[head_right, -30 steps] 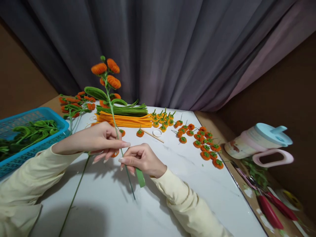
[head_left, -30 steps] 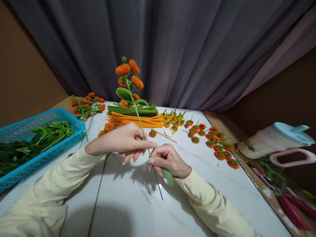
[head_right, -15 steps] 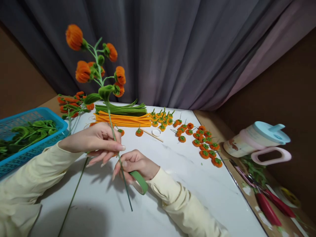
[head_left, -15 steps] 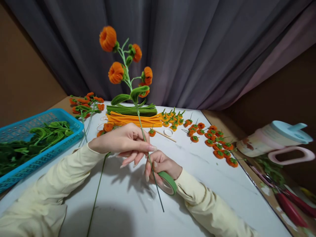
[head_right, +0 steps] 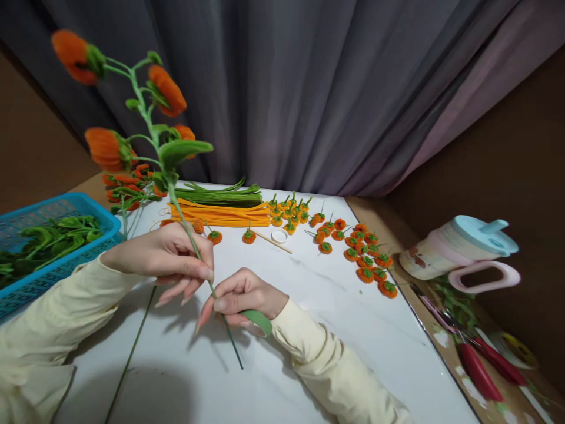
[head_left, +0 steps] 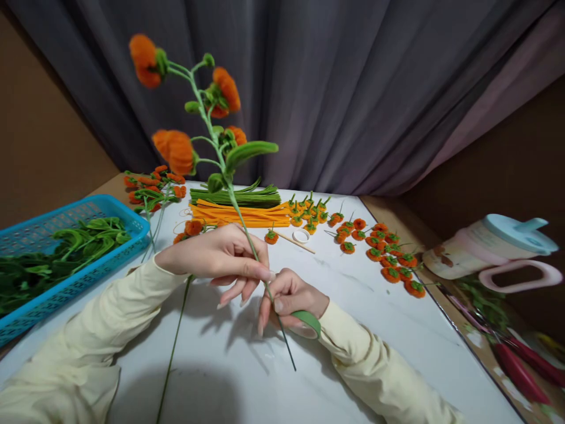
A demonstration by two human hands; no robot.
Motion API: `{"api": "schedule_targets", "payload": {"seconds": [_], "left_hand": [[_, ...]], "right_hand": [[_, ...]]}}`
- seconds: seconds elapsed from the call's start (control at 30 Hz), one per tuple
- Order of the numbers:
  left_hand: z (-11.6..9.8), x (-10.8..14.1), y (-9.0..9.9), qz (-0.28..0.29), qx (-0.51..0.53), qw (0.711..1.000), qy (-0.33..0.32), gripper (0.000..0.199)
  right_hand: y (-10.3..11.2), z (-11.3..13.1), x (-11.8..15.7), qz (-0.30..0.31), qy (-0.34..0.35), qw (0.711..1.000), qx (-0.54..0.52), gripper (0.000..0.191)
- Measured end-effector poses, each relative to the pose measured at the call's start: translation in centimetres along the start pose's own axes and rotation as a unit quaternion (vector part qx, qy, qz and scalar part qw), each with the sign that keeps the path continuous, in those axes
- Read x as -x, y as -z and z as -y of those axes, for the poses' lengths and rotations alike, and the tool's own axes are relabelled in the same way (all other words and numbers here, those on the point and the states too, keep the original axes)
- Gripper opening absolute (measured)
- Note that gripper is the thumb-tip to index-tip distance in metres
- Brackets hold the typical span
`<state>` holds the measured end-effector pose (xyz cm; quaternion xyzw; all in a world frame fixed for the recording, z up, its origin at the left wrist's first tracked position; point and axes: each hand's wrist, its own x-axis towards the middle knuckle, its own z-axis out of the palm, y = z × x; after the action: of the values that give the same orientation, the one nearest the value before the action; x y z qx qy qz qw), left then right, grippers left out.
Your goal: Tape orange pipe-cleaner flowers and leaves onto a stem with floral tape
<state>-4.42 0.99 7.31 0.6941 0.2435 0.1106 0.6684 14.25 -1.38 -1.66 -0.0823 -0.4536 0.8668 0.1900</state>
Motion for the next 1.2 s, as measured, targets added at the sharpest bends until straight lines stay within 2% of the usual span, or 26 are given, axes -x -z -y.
{"api": "schedule_targets", "payload": {"seconds": [0.2, 0.33, 0.4, 0.5, 0.7, 0.9, 0.97, 1.1, 1.2], "left_hand": [[-0.2, 0.0, 0.3, -0.018, -0.064, 0.998, -0.017, 0.019], [-0.1, -0.4, 0.0, -0.095, -0.110, 0.989, 0.008, 0.022], [-0.1, -0.6, -0.3, -0.119, -0.095, 0.988, 0.028, 0.026], [-0.2, -0.8, -0.6, -0.111, -0.057, 0.992, 0.035, 0.030], [-0.2, -0.3, -1.0, -0.091, -0.038, 0.995, -0.004, 0.027], [0.0, -0.4, -1.0, -0.050, -0.008, 0.998, -0.030, 0.023], [0.0, -0.6, -1.0, -0.060, -0.023, 0.998, -0.025, 0.021], [0.2, -1.2, -1.1, -0.134, -0.075, 0.988, 0.004, 0.019], [0.4, -1.5, -1.0, -0.130, -0.072, 0.989, 0.027, 0.026]], "right_hand": [[-0.6, 0.8, 0.2, -0.091, 0.025, 0.993, 0.067, 0.024], [-1.0, 1.5, 0.1, -0.127, 0.052, 0.983, 0.123, 0.021], [-1.0, 1.6, 0.0, -0.126, 0.064, 0.979, 0.147, 0.021], [-0.6, 1.3, -0.1, -0.118, 0.070, 0.980, 0.147, 0.028], [0.3, 0.3, -0.4, -0.062, 0.011, 0.996, 0.060, 0.043], [0.0, 0.0, -0.2, -0.058, 0.017, 0.997, 0.045, 0.041], [-0.1, 0.3, -0.2, -0.070, 0.027, 0.996, 0.055, 0.041], [-0.2, 0.8, -0.2, -0.098, 0.047, 0.989, 0.096, 0.037], [-0.2, 1.1, -0.2, -0.112, 0.064, 0.985, 0.117, 0.034]]}}
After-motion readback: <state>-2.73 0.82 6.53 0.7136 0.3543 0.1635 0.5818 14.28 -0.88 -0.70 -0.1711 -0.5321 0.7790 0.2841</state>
